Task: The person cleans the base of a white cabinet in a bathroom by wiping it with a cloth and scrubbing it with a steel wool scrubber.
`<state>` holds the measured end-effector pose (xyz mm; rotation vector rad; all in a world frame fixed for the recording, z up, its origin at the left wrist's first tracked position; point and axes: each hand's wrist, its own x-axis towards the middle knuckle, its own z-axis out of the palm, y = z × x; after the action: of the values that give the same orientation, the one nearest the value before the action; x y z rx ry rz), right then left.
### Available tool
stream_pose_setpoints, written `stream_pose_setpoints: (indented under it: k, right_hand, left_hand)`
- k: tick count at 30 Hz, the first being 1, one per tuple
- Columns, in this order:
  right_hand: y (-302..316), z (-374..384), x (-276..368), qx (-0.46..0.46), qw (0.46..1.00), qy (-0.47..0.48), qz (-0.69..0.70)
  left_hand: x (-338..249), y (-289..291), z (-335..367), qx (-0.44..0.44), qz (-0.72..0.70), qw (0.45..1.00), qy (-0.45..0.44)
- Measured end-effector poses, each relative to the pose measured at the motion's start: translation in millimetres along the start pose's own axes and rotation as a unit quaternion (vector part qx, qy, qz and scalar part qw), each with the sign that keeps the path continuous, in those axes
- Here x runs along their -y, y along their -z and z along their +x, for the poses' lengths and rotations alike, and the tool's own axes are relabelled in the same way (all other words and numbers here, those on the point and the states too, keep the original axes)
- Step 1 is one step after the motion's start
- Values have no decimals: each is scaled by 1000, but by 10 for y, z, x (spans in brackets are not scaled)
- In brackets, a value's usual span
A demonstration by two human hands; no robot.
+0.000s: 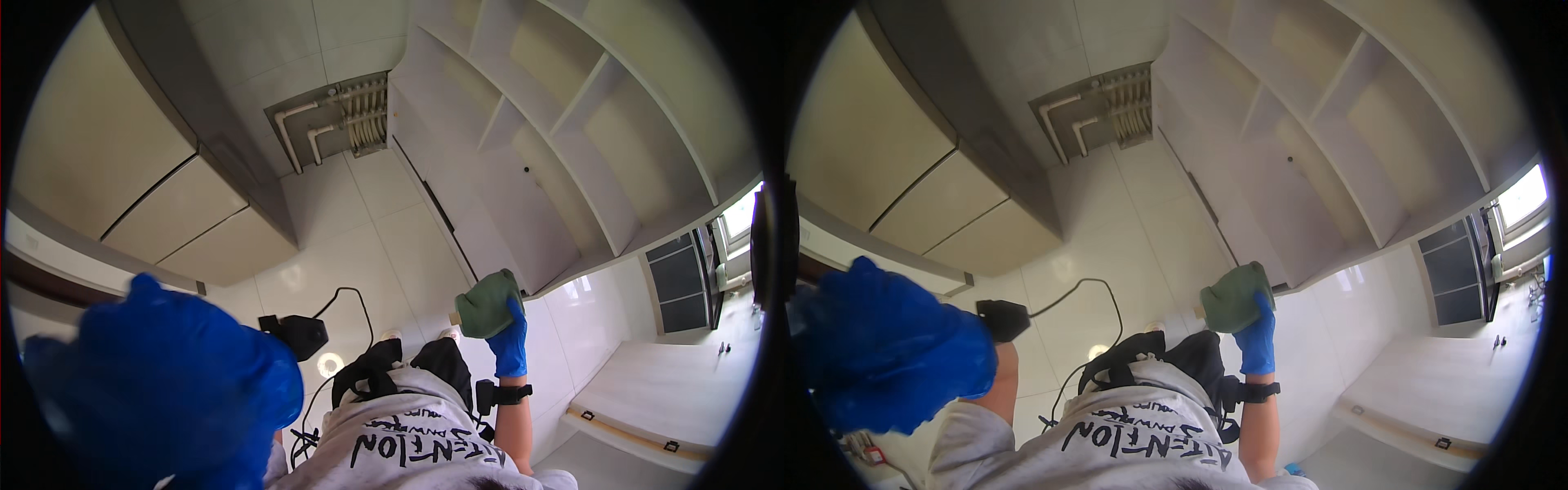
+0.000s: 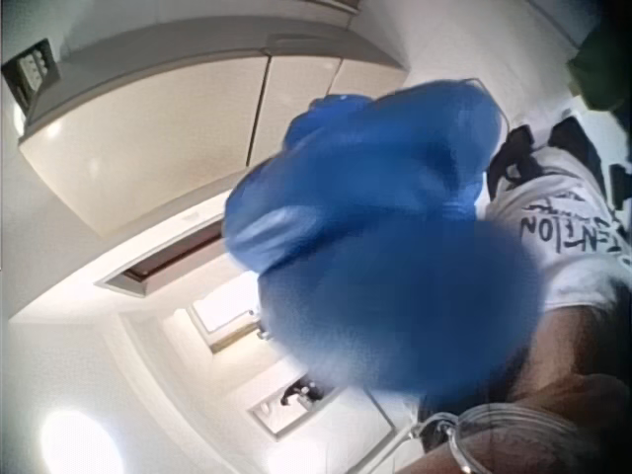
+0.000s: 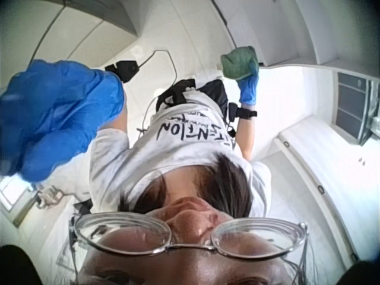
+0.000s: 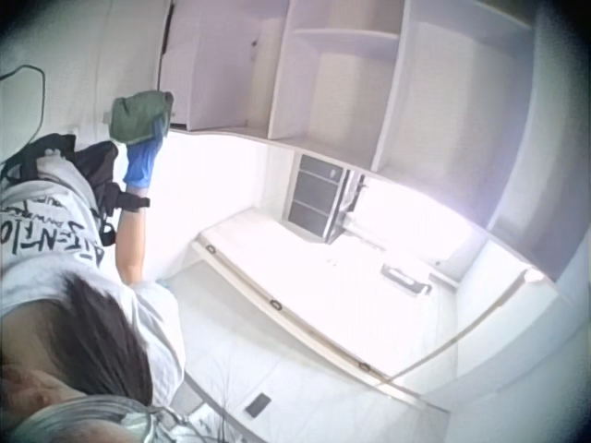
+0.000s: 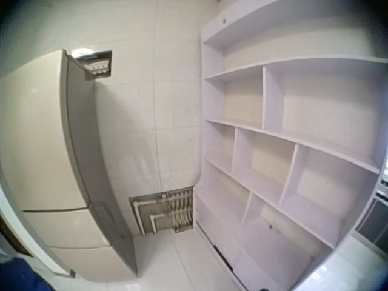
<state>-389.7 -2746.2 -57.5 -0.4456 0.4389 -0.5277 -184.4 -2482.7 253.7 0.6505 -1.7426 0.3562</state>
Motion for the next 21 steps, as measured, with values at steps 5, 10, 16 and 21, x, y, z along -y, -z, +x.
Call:
stream_pose_setpoints:
  k: [5, 10, 16, 21]
  right_hand:
    - [78, -34, 2, -10, 1000, -13, -2]
    - [196, 13, -39, -31, 998, -30, 35]
    - [82, -7, -48, -5, 1000, -11, -28]
    - [-107, 25, -57, -19, 997, -17, -69]
  left_hand:
    - [179, -233, -174, -22, 40, 978, 201]
    - [421, -862, -436, 153, 90, 948, 264]
    - [395, -968, -508, 96, 63, 948, 298]
    - [365, -768, -286, 260, 46, 875, 406]
